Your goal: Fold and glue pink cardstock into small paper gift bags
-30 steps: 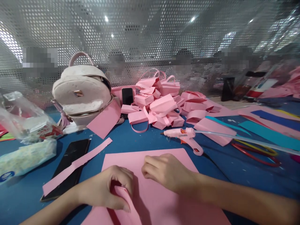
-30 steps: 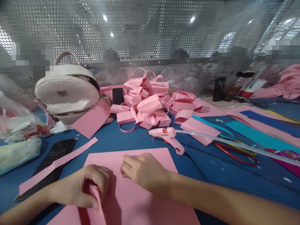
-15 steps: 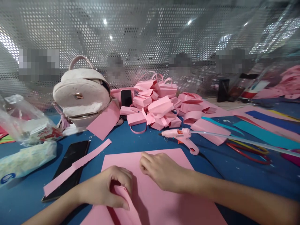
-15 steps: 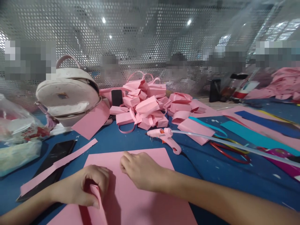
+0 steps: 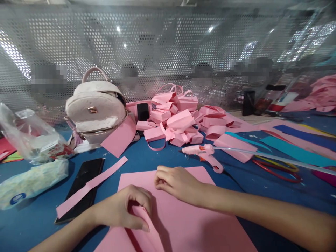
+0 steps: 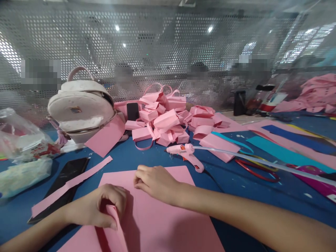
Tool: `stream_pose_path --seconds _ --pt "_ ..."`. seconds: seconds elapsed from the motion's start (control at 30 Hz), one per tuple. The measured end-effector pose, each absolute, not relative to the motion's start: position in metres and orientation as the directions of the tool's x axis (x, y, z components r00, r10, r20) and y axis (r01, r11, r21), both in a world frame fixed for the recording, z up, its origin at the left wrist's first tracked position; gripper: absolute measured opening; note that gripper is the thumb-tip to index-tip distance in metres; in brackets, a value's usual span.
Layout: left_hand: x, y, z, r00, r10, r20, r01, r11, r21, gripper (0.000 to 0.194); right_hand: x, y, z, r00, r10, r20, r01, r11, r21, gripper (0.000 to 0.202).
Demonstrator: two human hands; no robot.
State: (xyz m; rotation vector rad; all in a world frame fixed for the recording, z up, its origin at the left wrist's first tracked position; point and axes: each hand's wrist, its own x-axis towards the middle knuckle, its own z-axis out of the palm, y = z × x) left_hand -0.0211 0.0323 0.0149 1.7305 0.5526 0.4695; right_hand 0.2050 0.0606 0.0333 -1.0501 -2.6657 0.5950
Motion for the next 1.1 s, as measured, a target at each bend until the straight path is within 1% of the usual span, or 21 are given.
stream_pose_path --seconds 0.07,0.13,0.23,0.3,0.4,0.47,0.53,0.57,0.63,0.8,0.9,0.93,1.0,1.1 --pt "-0.021 0.032 0.015 0.804 0.595 0.021 0.111 -0.185 0.976 0.040 0.202 0.062 0.029 -0.724 0.686 0.072 0.606 0.683 -0.408 0.008" --pt "-0.021 0.032 0.015 0.802 0.597 0.022 0.110 -0.184 0.977 0.040 0.201 0.064 0.025 -0.732 0.674 0.096 0.591 0.700 -0.401 0.009" --pt "-0.021 0.033 0.014 0.800 0.600 0.015 0.130 -0.197 0.972 0.042 0.203 0.065 0.020 -0.763 0.632 0.133 0.557 0.748 -0.360 0.008" --pt "-0.020 0.033 0.014 0.800 0.600 0.026 0.121 -0.203 0.972 0.044 0.204 0.065 0.018 -0.792 0.594 0.141 0.540 0.789 -0.294 0.007" --pt "-0.019 0.034 0.014 0.798 0.601 0.043 0.098 -0.200 0.975 0.045 0.202 0.065 0.018 -0.842 0.523 0.134 0.505 0.851 -0.146 0.011" --pt "-0.018 0.034 0.015 0.797 0.603 0.044 0.100 -0.204 0.974 0.046 0.200 0.064 0.020 -0.875 0.473 0.108 0.470 0.881 -0.050 0.016" --pt "-0.018 0.033 0.015 0.797 0.602 0.047 0.098 -0.207 0.973 0.045 0.199 0.063 0.021 -0.894 0.442 0.068 0.443 0.896 0.003 0.018" --pt "-0.018 0.033 0.016 0.799 0.599 0.049 0.096 -0.207 0.974 0.046 0.199 0.063 0.022 -0.900 0.432 0.054 0.433 0.901 0.005 0.018" --pt "-0.017 0.033 0.016 0.803 0.594 0.049 0.092 -0.204 0.975 0.046 0.202 0.064 0.020 -0.900 0.433 0.052 0.431 0.901 -0.049 0.017" --pt "-0.017 0.032 0.017 0.804 0.593 0.040 0.092 -0.191 0.977 0.047 0.209 0.068 0.016 -0.833 0.543 0.107 0.492 0.815 -0.305 0.010" --pt "-0.017 0.033 0.017 0.803 0.595 0.037 0.090 -0.183 0.979 0.045 0.210 0.069 0.016 -0.819 0.561 0.117 0.479 0.783 -0.397 0.006" --pt "-0.017 0.033 0.017 0.802 0.596 0.039 0.089 -0.183 0.979 0.045 0.210 0.070 0.017 -0.824 0.553 0.125 0.466 0.785 -0.407 0.005" --pt "-0.016 0.034 0.017 0.804 0.593 0.041 0.086 -0.185 0.979 0.046 0.209 0.070 0.016 -0.835 0.531 0.146 0.445 0.806 -0.390 0.004" --pt "-0.016 0.034 0.017 0.805 0.591 0.042 0.083 -0.182 0.980 0.045 0.208 0.069 0.012 -0.855 0.489 0.172 0.429 0.854 -0.294 0.006"
